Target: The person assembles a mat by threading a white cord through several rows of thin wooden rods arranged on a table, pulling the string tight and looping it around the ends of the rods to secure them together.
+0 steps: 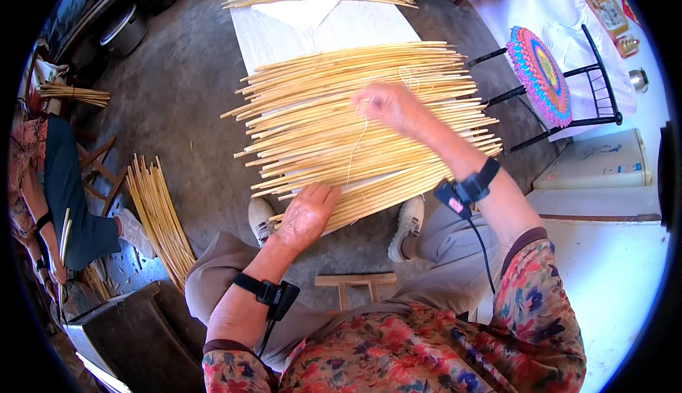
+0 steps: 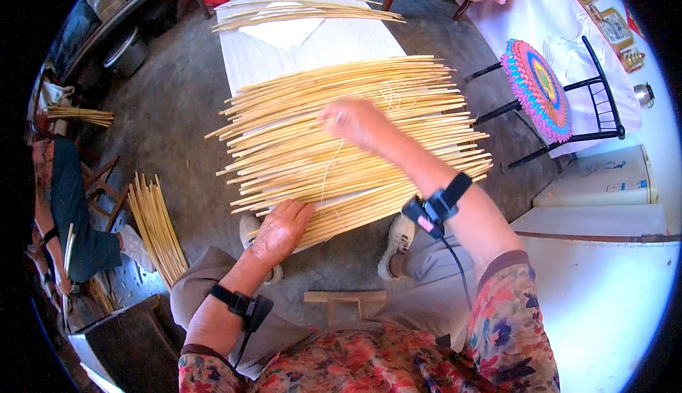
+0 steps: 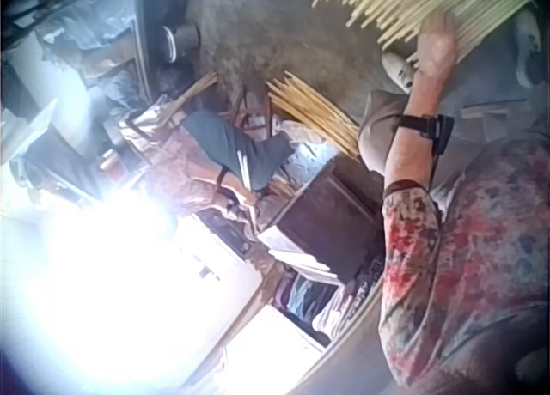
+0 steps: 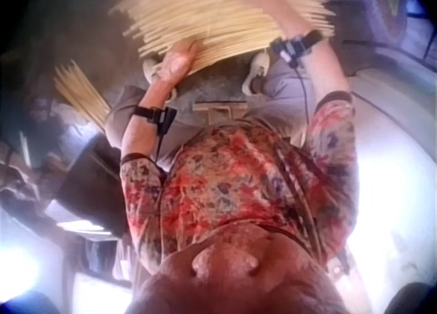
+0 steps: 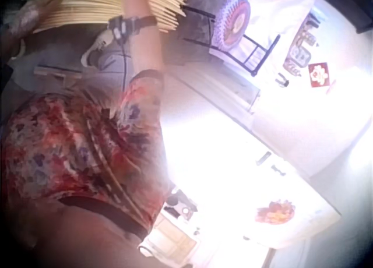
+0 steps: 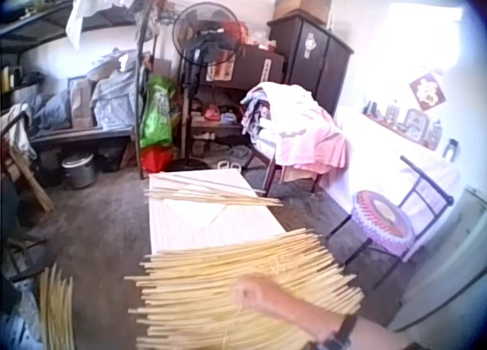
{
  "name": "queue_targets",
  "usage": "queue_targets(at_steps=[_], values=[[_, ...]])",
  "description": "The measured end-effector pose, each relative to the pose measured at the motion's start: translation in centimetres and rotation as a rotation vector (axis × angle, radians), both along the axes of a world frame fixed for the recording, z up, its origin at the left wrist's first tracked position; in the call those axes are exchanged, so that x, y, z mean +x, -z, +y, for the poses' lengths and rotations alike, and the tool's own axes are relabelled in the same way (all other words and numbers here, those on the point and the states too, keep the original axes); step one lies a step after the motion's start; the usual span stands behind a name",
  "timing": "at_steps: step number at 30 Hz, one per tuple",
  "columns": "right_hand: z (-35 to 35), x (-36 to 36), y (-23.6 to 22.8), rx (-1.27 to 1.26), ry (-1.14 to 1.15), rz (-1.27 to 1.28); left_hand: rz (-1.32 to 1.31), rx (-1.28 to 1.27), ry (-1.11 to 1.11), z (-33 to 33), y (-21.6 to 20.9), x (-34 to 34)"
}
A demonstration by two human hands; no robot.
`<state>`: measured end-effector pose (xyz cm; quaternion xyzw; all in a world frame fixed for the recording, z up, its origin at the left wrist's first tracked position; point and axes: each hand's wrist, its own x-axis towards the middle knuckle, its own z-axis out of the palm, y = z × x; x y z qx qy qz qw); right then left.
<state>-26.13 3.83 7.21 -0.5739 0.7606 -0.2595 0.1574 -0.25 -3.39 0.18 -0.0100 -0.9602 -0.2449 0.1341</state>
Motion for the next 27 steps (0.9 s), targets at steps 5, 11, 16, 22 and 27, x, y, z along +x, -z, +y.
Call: queue_targets(at_steps=[5, 11, 16, 22, 27], values=[[2.5, 5.7, 2.7, 0.223, -0.402, 0.116, 0.020, 0.004, -0.018, 0.0, 0.2, 0.0], [3.5, 6.4, 4.4, 0.158, -0.414, 0.118, 0.026, 0.030, -0.017, 0.1, -0.1, -0.1], [3.8, 6.5, 4.8, 0.135, -0.385, 0.090, 0.030, 0.001, -0.017, -0.1, 0.1, -0.1], [2.2, 5.7, 4.6, -0.011, -0.013, 0.099, 0.001, 0.028, -0.025, 0.0, 0.2, -0.1], [0.3, 3.0, 4.6, -0.247, 0.372, -0.283, 0.013, 0.030, -0.024, 0.0, 0.3, -0.1]])
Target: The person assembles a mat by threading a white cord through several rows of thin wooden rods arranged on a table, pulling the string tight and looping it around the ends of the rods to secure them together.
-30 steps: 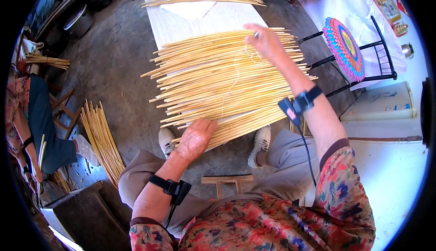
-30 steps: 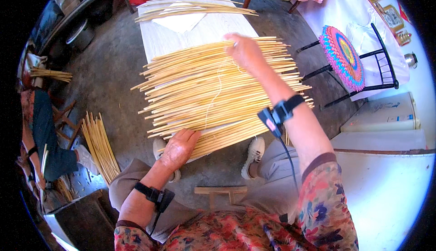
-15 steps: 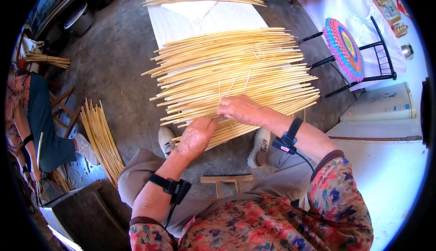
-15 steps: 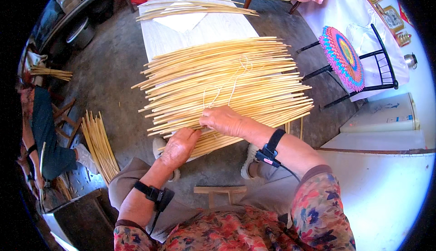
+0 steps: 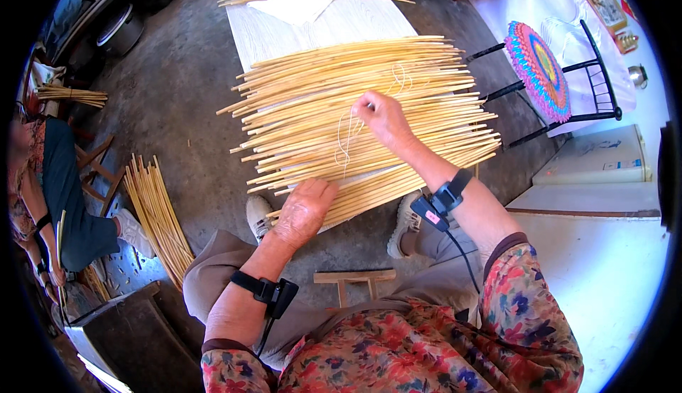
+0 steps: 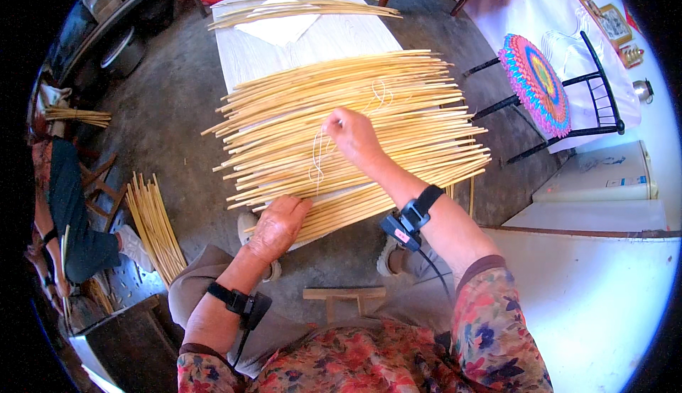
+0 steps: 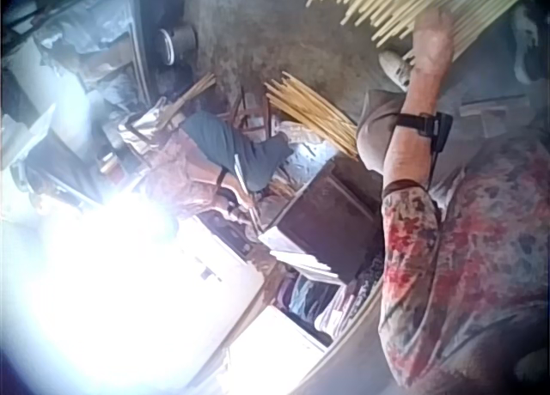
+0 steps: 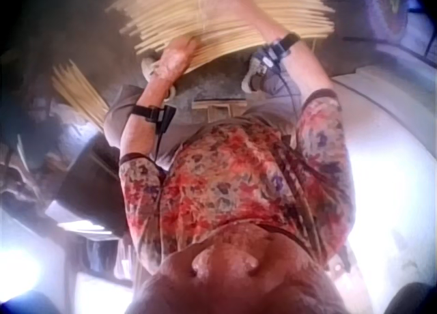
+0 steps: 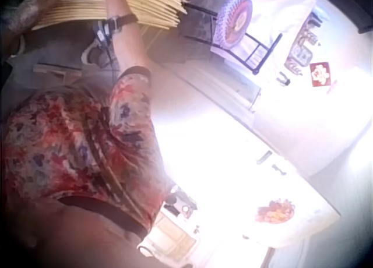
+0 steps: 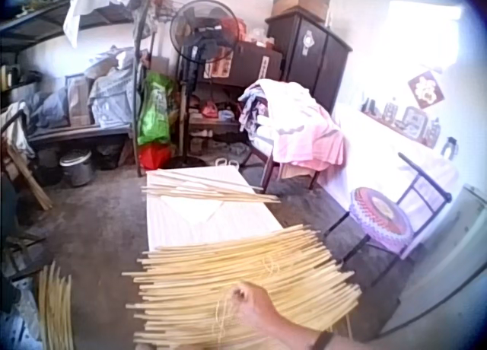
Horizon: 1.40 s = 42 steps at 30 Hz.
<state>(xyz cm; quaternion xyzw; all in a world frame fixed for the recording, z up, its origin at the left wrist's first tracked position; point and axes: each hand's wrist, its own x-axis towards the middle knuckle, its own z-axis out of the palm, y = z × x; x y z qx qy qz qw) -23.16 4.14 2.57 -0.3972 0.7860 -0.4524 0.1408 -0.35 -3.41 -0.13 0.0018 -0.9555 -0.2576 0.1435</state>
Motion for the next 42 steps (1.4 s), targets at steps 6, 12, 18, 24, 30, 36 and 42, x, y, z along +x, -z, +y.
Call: queue_targets(at_steps=[6, 12, 18, 24, 30, 36, 42], values=[[-0.5, -0.6, 1.6, 0.024, 0.098, -0.293, -0.018, 0.026, -0.003, 0.0, -0.1, -0.1], [-0.5, 2.0, 1.5, -0.186, 0.130, -1.000, -0.047, -0.088, -0.032, 0.3, -0.2, -0.3], [-0.7, 2.8, 0.4, -0.301, 0.117, -1.225, -0.029, -0.177, -0.033, 1.0, -0.7, -0.5], [-1.2, 3.3, 0.4, -0.308, 0.102, -1.260, -0.058, -0.222, -0.030, 1.7, 0.2, -0.1], [-2.1, 3.4, 0.6, -0.376, 0.131, -1.232, -0.097, -0.194, 0.000, 2.0, 1.1, 0.4], [-3.0, 3.4, 0.4, -0.424, 0.166, -1.203, -0.075, -0.165, 0.034, 1.7, 1.0, 0.4], [-1.5, 2.7, 0.3, -0.373, 0.196, -1.090, -0.040, -0.180, 0.010, 1.8, 0.4, 0.0]])
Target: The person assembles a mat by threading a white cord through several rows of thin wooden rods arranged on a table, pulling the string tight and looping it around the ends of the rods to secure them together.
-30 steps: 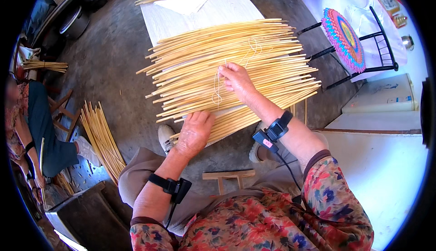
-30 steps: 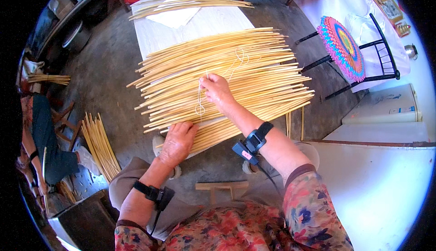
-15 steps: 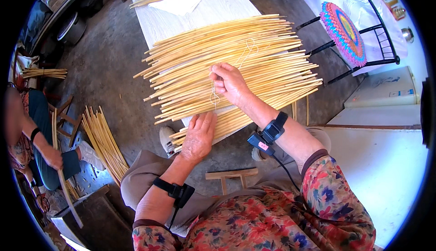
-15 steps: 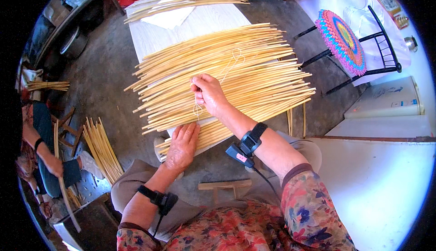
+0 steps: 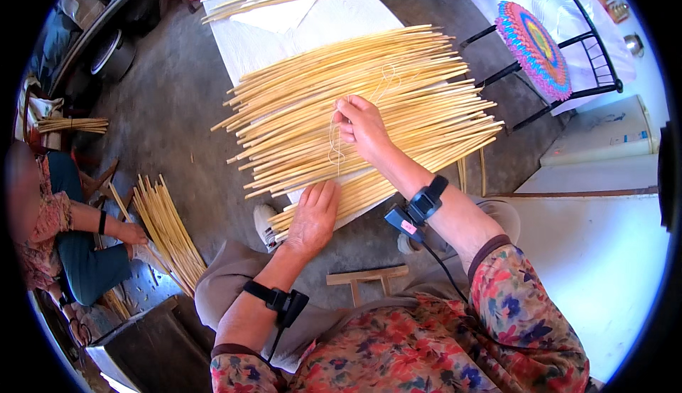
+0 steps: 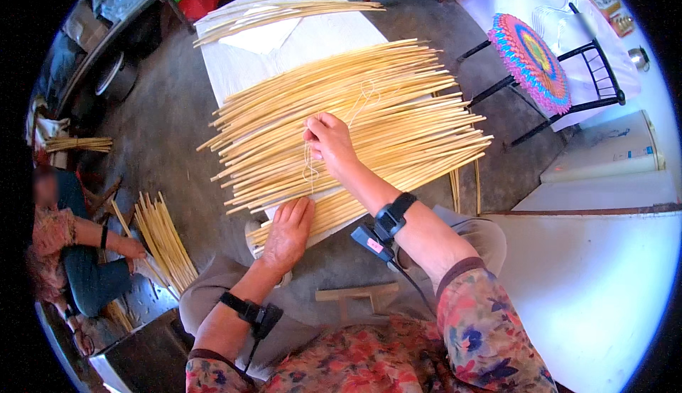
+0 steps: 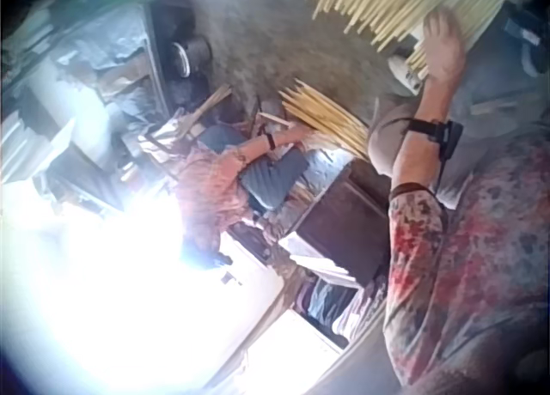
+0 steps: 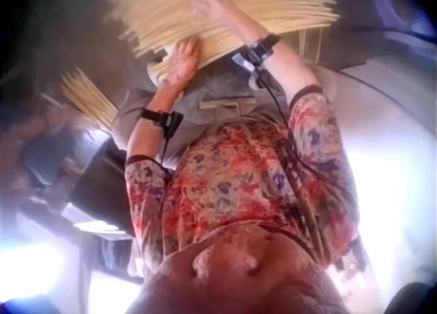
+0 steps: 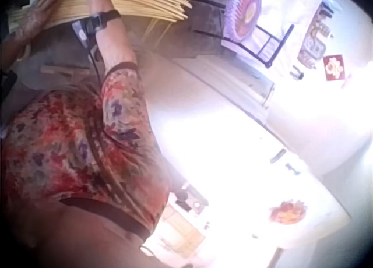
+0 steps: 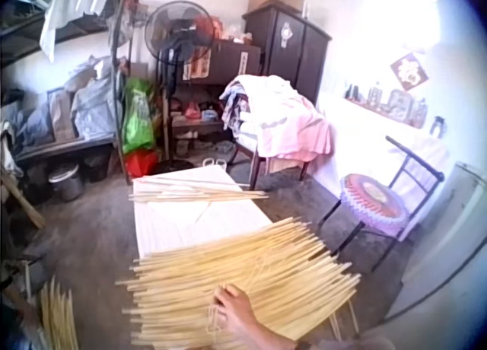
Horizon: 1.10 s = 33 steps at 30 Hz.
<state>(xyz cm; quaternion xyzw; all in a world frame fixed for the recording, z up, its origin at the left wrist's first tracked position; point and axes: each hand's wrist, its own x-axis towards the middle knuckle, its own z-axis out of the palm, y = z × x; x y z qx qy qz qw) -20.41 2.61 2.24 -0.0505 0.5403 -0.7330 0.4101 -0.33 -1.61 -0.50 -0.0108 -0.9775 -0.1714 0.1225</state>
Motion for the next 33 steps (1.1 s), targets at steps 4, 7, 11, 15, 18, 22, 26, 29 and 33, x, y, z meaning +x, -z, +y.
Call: queue_targets(at_steps=[4, 7, 11, 15, 18, 22, 26, 29, 33], values=[[3.7, -2.0, -0.2, 0.319, -0.061, 0.985, 0.036, -0.010, -0.040, 0.2, 0.4, -0.1], [7.4, -1.3, -4.3, 0.495, -0.148, 1.377, 0.041, 0.022, -0.073, 0.1, 0.0, -0.1], [11.8, 1.2, -10.5, 0.739, -0.324, 1.559, 0.127, -0.007, -0.119, -1.8, -0.9, -1.0], [15.6, 3.7, -12.5, 0.921, -0.730, 1.588, 0.166, -0.066, -0.131, -2.3, -0.8, -1.9], [17.9, 5.9, -13.5, 0.855, -0.963, 1.426, 0.136, -0.103, -0.142, -2.6, -0.5, -1.5], [20.8, 5.9, -15.1, 0.556, -0.904, 1.207, 0.103, -0.162, -0.187, -2.7, -0.3, -1.7], [23.0, 3.6, -19.6, 0.569, -0.359, 1.077, 0.180, -0.214, -0.196, -2.2, -0.7, -1.9], [27.0, 0.5, -25.5, 0.241, 0.158, 0.874, 0.145, -0.229, -0.129, -2.3, -1.2, -1.4], [31.8, 0.4, -36.3, -0.157, 0.918, 1.231, 0.128, -0.216, -0.129, -1.9, 0.0, -1.8]])
